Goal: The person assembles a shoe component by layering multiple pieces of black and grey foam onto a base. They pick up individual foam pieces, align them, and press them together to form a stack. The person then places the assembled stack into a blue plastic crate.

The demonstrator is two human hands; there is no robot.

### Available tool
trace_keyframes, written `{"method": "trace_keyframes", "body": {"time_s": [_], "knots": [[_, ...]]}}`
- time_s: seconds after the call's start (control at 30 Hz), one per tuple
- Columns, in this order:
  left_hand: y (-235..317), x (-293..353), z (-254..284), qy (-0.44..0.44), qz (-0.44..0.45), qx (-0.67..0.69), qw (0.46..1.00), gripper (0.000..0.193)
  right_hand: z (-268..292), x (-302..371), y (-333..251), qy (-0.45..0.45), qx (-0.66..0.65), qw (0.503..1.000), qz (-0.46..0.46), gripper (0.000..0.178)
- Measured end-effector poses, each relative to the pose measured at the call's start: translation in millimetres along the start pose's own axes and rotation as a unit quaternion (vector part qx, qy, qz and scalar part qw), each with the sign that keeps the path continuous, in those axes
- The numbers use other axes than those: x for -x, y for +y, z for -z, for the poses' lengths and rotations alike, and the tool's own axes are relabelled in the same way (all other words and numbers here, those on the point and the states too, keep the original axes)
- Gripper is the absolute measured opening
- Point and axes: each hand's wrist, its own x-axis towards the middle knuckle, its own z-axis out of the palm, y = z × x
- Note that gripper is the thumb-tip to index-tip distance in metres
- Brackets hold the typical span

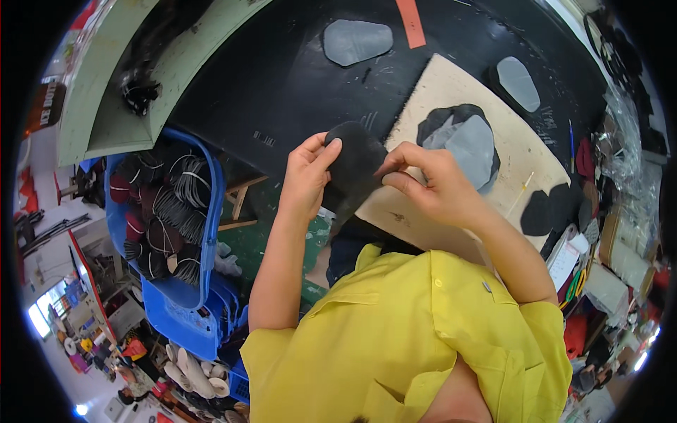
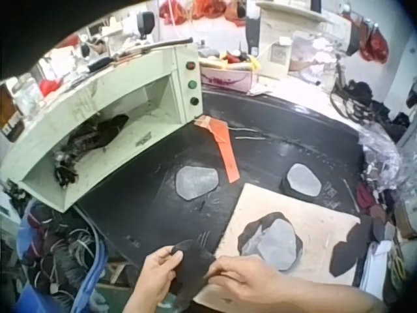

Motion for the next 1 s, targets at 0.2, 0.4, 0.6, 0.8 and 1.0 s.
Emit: {"method": "trace_keyframes", "body": {"time_s": [0.2,0.4,0.6,0.8,1.0], "knots": [[13,-11,8,-0.004,0.011,0.041,0.999,0.031,-3,-71,9,-0.03,0.144,0.988,-0.043,0.02],[14,-11,19,0.035,-0.065,-0.16,0.984,0.033,-17,-97,10,-0.066,0.232,0.97,-0.022,0.021],[29,-27,45,0.204,-0.33,-0.47,0.793,0.031,1,-56,-7,0.087,0.243,0.966,0.034,0.024],[68,28,112,0.391,-0.464,-0.479,0.634,0.026,86,24,33,0.222,0.349,0.911,-0.008,0.026],[69,146,289,0.678,-0.366,-0.402,0.494,0.06,98,81,55,0.249,0.402,0.88,-0.039,0.031]]}}
